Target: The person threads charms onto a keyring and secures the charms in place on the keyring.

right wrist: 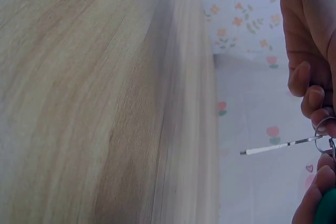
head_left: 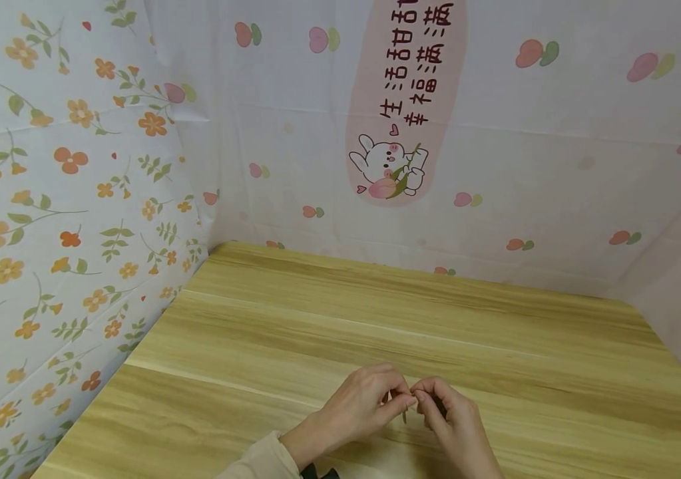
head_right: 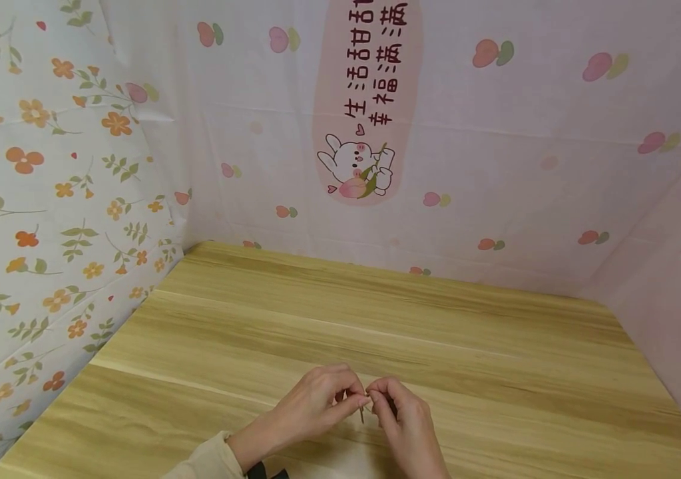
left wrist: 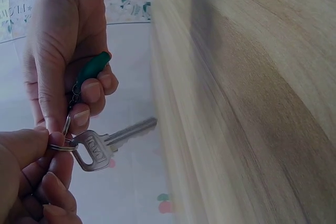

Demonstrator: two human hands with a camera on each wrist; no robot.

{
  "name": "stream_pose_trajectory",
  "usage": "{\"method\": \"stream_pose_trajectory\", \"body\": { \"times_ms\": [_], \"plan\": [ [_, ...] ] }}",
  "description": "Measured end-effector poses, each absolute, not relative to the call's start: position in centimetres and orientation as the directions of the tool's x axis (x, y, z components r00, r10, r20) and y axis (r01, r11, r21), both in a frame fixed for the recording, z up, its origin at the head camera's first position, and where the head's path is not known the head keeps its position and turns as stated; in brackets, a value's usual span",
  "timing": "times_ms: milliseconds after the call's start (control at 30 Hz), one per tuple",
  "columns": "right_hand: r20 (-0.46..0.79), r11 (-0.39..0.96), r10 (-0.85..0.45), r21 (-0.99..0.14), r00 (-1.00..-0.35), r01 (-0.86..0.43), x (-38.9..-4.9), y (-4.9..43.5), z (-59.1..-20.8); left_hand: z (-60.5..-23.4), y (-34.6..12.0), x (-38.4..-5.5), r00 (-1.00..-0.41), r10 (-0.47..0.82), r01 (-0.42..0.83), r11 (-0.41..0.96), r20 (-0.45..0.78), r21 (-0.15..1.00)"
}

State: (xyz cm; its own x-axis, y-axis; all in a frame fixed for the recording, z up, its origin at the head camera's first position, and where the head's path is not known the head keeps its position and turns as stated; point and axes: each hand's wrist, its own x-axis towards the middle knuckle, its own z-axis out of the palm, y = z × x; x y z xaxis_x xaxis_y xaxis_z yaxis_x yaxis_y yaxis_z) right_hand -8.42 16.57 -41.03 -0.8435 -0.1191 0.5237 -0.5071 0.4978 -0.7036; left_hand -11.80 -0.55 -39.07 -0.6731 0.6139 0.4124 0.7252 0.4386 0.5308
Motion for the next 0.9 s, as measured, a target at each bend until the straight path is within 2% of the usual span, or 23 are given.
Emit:
{"method": "stream_pose_trajectory", "body": {
  "times_ms": [233, 400, 567, 700, 900],
  "plan": [
    [0.474, 0.479, -0.148, -0.734, -0.868, -0.482, -8.5, 17.1, -41.1, -39.2, -0.6, -12.1, -0.732, 0.559, 0.648, 0.398, 0.389, 0.649],
    [0.338, 0.417, -0.285, -0.799, -0.897, -0.433, -8.8, 18.0, -40.7, -39.4, -0.6, -12.4, -0.779, 0.526, 0.576, 0.388, 0.34, 0.719],
    [0.247, 0.373, -0.408, -0.833, -0.879, -0.407, -9.2, 19.0, -40.3, -39.8, -0.5, -12.7, -0.796, 0.526, 0.537, 0.382, 0.3, 0.752],
    [0.226, 0.403, -0.437, -0.816, -0.871, -0.414, -9.4, 19.4, -40.2, -40.0, -0.3, -13.0, -0.817, 0.527, 0.468, 0.365, 0.236, 0.805],
    [0.21, 0.486, -0.415, -0.771, -0.885, -0.411, -9.9, 20.0, -40.1, -40.3, -0.2, -13.6, -0.843, 0.532, 0.284, 0.318, 0.078, 0.904]
  ]
}}
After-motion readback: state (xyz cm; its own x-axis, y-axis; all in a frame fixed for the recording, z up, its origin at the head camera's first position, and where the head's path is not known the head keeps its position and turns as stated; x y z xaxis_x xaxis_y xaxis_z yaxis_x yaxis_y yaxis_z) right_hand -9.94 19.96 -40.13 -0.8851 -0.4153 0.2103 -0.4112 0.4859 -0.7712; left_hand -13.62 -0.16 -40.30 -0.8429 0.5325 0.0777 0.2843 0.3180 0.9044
